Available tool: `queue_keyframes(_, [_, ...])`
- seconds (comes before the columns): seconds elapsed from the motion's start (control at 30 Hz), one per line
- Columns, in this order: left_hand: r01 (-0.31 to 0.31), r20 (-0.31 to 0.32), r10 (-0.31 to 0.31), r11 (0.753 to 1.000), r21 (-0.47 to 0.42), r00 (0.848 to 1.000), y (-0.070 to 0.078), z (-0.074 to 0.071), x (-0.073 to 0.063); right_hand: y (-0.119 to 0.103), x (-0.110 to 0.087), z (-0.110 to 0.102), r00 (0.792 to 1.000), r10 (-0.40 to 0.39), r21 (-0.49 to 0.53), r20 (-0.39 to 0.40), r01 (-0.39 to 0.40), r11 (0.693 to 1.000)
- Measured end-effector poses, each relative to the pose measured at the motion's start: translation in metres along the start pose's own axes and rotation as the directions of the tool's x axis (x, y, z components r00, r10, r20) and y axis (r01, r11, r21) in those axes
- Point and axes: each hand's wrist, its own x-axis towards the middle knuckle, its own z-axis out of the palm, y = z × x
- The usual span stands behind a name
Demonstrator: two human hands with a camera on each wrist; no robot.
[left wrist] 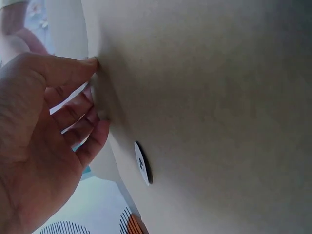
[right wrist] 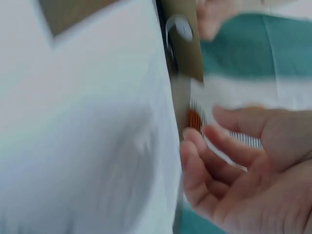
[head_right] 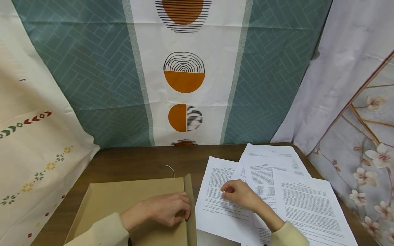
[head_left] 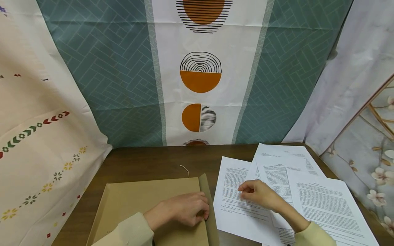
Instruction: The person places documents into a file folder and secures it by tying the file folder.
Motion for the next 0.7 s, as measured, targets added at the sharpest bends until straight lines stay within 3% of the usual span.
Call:
queue_keyframes(0.2, [0.005, 0.009, -0.005, 1.000, -0.001, 1.000, -0.001, 0.002, 0.001, 0.030, -0.014, -0.053, 0.998, -0.021, -0.034, 0.057, 0.023, 0.999])
queue_keyframes(0.4, [0.013, 0.013, -0.013, 1.000, -0.003, 1.000, 0.000, 0.002, 0.002, 0.065, -0.029, -0.108, 1.000, 0.018, -0.205, -0.012, -0.020, 0.978])
queue_keyframes(0.47, [0.021, 0.018, -0.020, 1.000, -0.009, 1.000, 0.001, 0.001, 0.002, 0.074, -0.033, -0.123, 0.998, 0.028, -0.305, -0.054, -0.043, 0.952])
queue_keyframes(0.6, [0.034, 0.024, -0.033, 0.999, -0.019, 0.999, 0.002, 0.001, 0.001, 0.094, -0.040, -0.151, 0.991, 0.058, -0.489, -0.123, -0.111, 0.865])
queue_keyframes(0.7, [0.035, 0.024, -0.035, 0.999, -0.021, 0.999, 0.003, 0.002, 0.002, 0.110, -0.046, -0.169, 0.984, 0.110, -0.555, -0.141, -0.171, 0.814])
